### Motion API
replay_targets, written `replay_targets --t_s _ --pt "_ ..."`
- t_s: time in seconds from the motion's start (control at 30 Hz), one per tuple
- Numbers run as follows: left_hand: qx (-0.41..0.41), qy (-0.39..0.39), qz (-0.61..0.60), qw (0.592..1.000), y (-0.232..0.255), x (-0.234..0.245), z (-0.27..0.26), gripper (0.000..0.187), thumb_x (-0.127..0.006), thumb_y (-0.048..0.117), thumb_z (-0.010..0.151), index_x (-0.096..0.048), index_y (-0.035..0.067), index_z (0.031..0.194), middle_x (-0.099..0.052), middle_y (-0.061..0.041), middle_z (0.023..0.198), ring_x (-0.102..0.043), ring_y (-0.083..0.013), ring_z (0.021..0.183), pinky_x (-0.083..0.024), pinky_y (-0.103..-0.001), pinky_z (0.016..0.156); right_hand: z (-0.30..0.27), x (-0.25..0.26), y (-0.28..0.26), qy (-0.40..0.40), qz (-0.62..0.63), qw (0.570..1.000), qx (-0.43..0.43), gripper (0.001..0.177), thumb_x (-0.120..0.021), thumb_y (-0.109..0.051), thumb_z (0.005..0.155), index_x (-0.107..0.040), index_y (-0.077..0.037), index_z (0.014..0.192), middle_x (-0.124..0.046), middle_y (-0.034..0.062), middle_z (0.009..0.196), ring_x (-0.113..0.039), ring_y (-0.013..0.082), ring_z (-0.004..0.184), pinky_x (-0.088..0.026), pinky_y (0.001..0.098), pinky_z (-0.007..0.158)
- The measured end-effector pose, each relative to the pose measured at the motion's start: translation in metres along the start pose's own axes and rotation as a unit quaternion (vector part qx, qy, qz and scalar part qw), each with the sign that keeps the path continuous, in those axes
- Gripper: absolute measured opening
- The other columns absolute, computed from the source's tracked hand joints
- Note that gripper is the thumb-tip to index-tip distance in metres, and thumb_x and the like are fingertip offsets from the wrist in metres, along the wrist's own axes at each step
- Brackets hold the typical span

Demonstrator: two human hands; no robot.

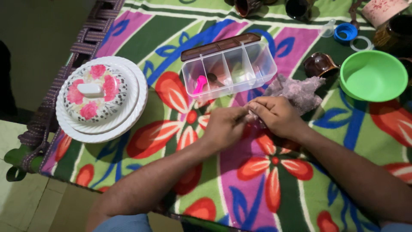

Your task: The person wipes a small container, its lid, a cup, and a plate with a cloth, handling each item separately and placing them back on the workspace.

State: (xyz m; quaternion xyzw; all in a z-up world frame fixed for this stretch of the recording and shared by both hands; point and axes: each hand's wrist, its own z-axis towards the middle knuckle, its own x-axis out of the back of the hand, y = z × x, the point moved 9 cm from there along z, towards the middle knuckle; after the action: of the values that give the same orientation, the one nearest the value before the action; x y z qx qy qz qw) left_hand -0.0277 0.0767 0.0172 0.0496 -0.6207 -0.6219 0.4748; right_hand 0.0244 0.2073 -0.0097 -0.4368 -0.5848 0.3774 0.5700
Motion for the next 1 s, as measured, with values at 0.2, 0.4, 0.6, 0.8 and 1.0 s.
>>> replay_targets --t_s 0.2,0.4,0.6,0.8,1.0 --pt "0.030 -0.011 -0.034 0.999 -0.006 0.000 0.011 0.016 -0.069 0.018 0.094 -0.077 0.004 0.098 -0.069 -0.011 0.066 -0.066 -0.0148 0.056 -0.052 -0.033 0.056 0.007 0.001 0.007 -0.064 0.114 0.991 0.007 0.032 -0.055 -0.016 0.106 -0.070 -0.005 0.131 -0.074 0.0041 0.098 -0.066 0.0083 0.088 -0.056 0.0247 0.078" --pt "0.138 -0.015 -0.139 0.981 -0.041 0.005 0.014 0.026 -0.068 0.023 0.098 -0.075 0.000 0.089 -0.070 -0.012 0.072 -0.056 -0.0071 0.064 -0.045 -0.031 0.055 0.004 0.001 -0.011 -0.071 0.047 0.996 0.004 0.045 -0.068 -0.009 0.092 -0.065 -0.009 0.137 -0.078 0.0034 0.103 -0.067 0.0046 0.087 -0.055 0.0223 0.077" --pt "0.111 -0.029 -0.060 0.992 -0.020 -0.003 0.007 0.028 -0.068 0.026 0.096 -0.072 0.000 0.085 -0.069 -0.010 0.064 -0.062 -0.0089 0.057 -0.048 -0.030 0.054 -0.002 0.006 0.008 0.031 -0.069 0.995 -0.060 0.028 -0.065 -0.017 0.100 -0.078 0.002 0.115 -0.078 0.0075 0.086 -0.069 0.0105 0.077 -0.058 0.0277 0.072" --pt "0.120 -0.032 -0.048 0.991 -0.031 -0.006 0.008 0.037 -0.067 0.026 0.101 -0.066 -0.004 0.079 -0.060 -0.009 0.060 -0.054 -0.0110 0.055 -0.042 -0.032 0.051 0.007 0.007 0.017 -0.029 0.068 0.997 -0.022 0.027 -0.058 -0.022 0.106 -0.073 -0.003 0.118 -0.073 0.0034 0.090 -0.064 0.0079 0.081 -0.054 0.0268 0.074" --pt "0.229 -0.038 -0.334 0.913 -0.062 -0.019 0.007 0.028 -0.064 0.023 0.099 -0.070 -0.002 0.087 -0.069 0.001 0.070 -0.056 -0.0068 0.059 -0.043 -0.029 0.053 -0.002 0.000 -0.040 -0.032 -0.093 0.982 0.159 0.040 -0.064 -0.013 0.094 -0.066 -0.004 0.133 -0.076 0.0105 0.103 -0.069 0.0117 0.091 -0.054 0.0272 0.082"
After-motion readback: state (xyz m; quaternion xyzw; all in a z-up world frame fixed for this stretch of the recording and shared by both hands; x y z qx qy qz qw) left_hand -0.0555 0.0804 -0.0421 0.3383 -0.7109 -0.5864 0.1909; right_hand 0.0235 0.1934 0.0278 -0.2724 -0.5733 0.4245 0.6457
